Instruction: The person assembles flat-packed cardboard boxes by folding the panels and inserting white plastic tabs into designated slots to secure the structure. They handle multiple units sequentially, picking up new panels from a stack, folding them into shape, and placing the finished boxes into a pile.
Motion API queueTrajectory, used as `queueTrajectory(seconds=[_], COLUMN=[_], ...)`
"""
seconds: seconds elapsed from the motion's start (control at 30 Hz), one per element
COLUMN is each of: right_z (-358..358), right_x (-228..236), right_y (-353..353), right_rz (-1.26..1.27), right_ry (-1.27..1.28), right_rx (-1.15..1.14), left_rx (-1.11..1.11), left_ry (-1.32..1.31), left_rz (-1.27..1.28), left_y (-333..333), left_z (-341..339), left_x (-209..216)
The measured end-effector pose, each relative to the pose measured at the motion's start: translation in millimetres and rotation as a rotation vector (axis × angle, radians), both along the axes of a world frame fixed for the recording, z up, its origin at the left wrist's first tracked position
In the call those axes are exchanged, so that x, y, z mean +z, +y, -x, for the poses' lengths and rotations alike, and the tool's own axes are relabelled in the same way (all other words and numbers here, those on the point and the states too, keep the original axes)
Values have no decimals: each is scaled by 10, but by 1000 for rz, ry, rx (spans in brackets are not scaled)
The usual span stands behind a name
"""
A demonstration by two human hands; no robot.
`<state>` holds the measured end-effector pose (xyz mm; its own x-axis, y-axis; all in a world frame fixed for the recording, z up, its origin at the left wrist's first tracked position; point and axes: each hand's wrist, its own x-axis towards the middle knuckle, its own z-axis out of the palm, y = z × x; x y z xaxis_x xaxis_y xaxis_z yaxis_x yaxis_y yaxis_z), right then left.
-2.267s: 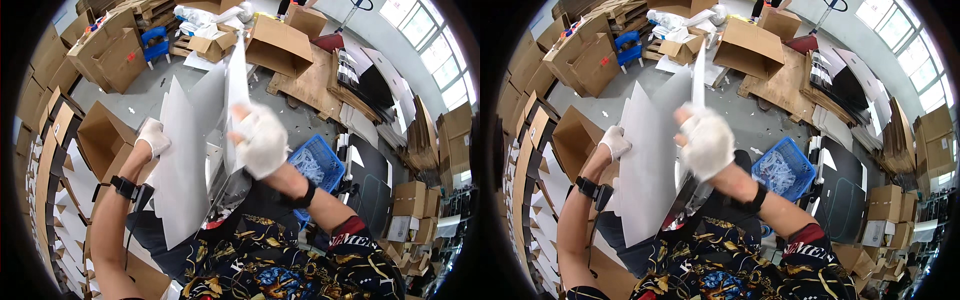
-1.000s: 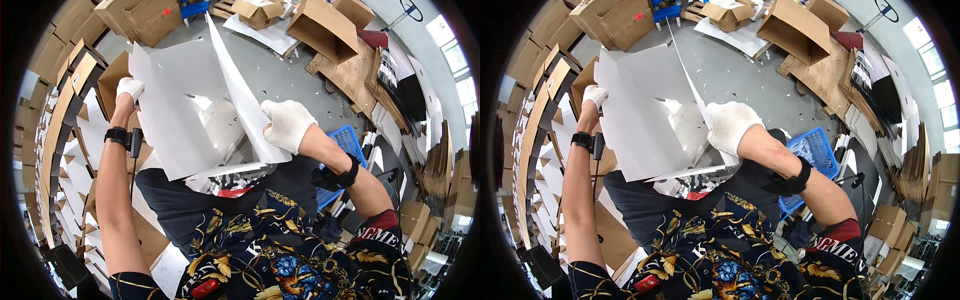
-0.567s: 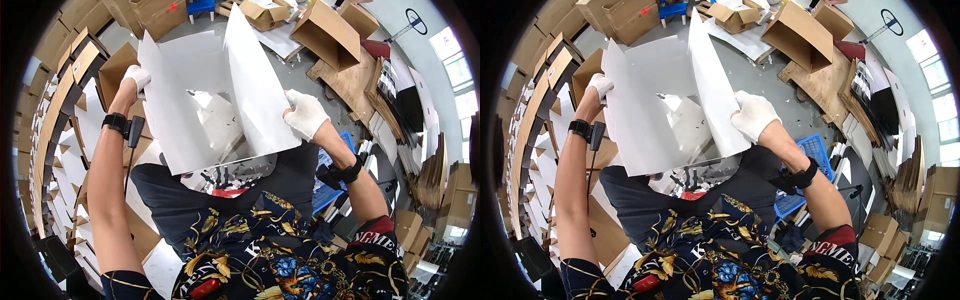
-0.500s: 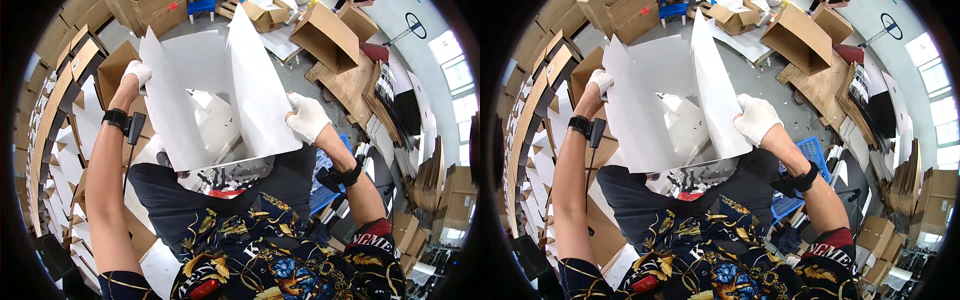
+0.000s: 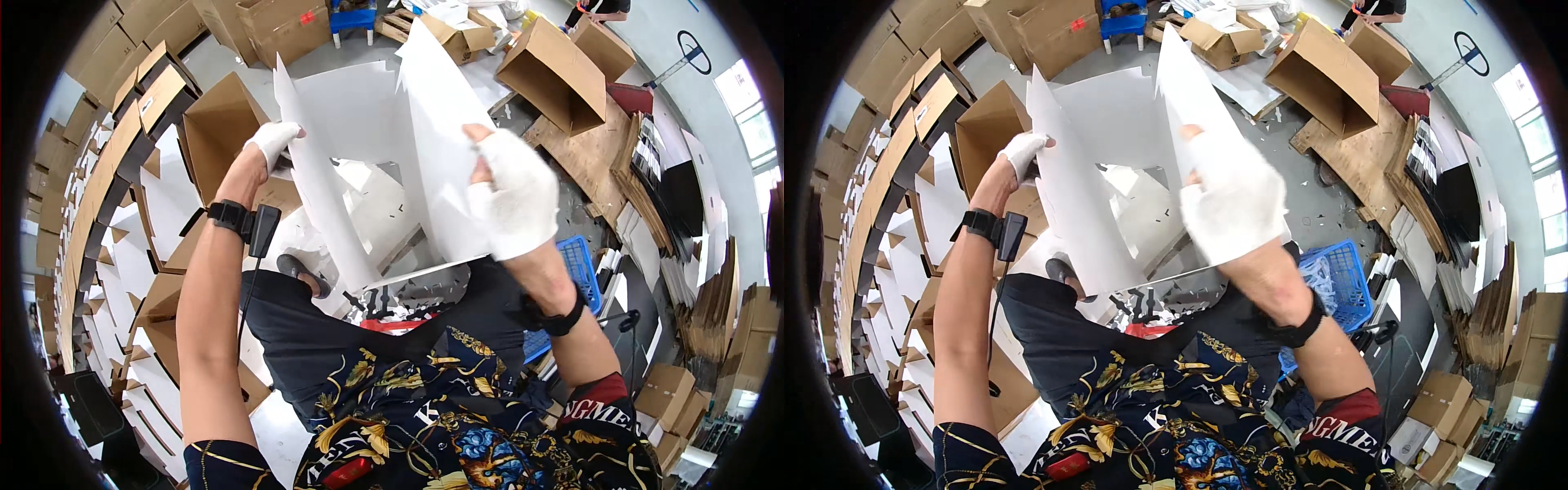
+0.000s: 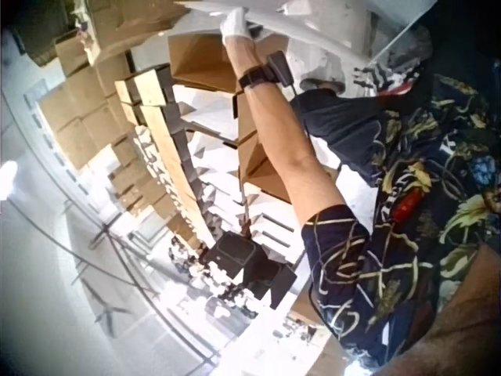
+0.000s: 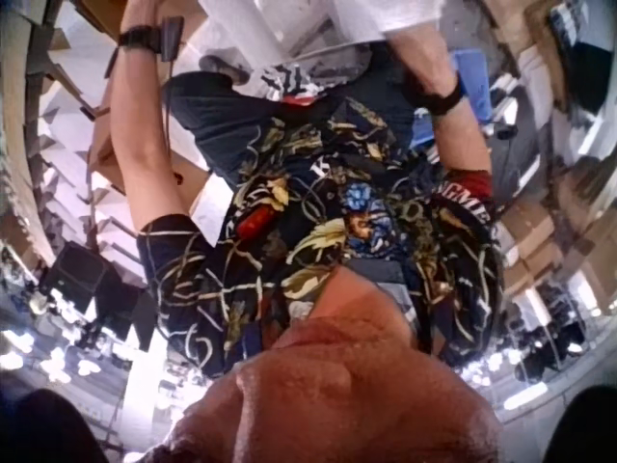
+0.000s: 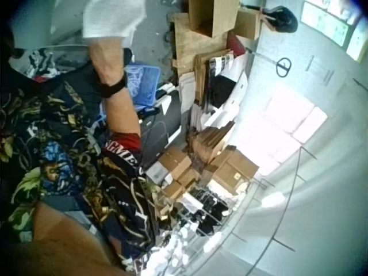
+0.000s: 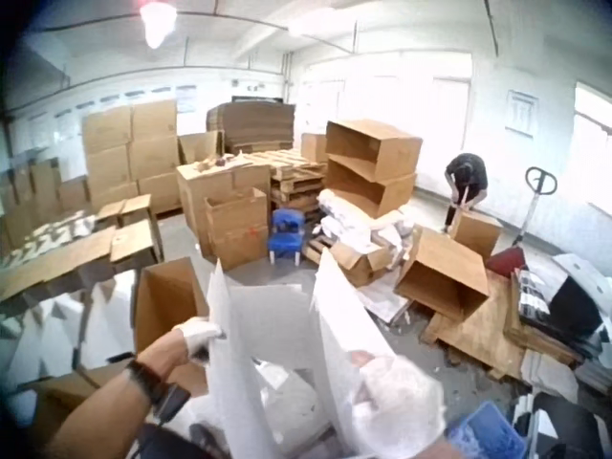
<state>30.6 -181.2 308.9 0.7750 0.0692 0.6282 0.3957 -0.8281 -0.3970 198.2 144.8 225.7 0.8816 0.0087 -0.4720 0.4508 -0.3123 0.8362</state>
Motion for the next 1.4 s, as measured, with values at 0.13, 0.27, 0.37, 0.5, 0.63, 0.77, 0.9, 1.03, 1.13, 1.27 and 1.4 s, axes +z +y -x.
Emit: queueTrajectory(seconds=[0.13, 0.27, 0.37, 0.5, 0.63, 0.77, 0.9, 1.03, 1.13, 1.27, 1.4], right_z=[-206, -971, -1141, -1141, -1201, -1375, -994, -300, 193, 407, 313], right_x=[-568, -1796, -2020, -1906, -2097, -2427, -1710, -1001, -892, -1204, -1352], right_y=[728, 1289, 1581, 1797, 1901, 1813, 1377, 709, 349, 114, -619], right_rz=[-251, -219, -226, -811, -680, -281, -130, -190, 243, 784, 646], right_ry=[328, 555, 800, 1296, 1376, 934, 790, 1007, 1064, 901, 604], right_rx=[294, 219, 268, 456, 450, 325, 260, 709, 812, 603, 391], left_rx=[64, 73, 72, 140, 49, 8, 50, 12, 69, 55, 90], left_ry=[50, 75, 72, 63, 147, -64, 36, -56, -106, -199, -502], left_rz=[227, 210, 196, 147, 148, -127, -45, -240, -229, -284, -513], left_y=[150, 70, -76, -69, -37, -175, 42, 8, -112, -3, 90], left_z=[67, 19, 93, 195, 132, 20, 32, 12, 14, -99, -66], left_x=[-221, -145, -82, -106, -155, -126, -156, -37, 9, 14, -42])
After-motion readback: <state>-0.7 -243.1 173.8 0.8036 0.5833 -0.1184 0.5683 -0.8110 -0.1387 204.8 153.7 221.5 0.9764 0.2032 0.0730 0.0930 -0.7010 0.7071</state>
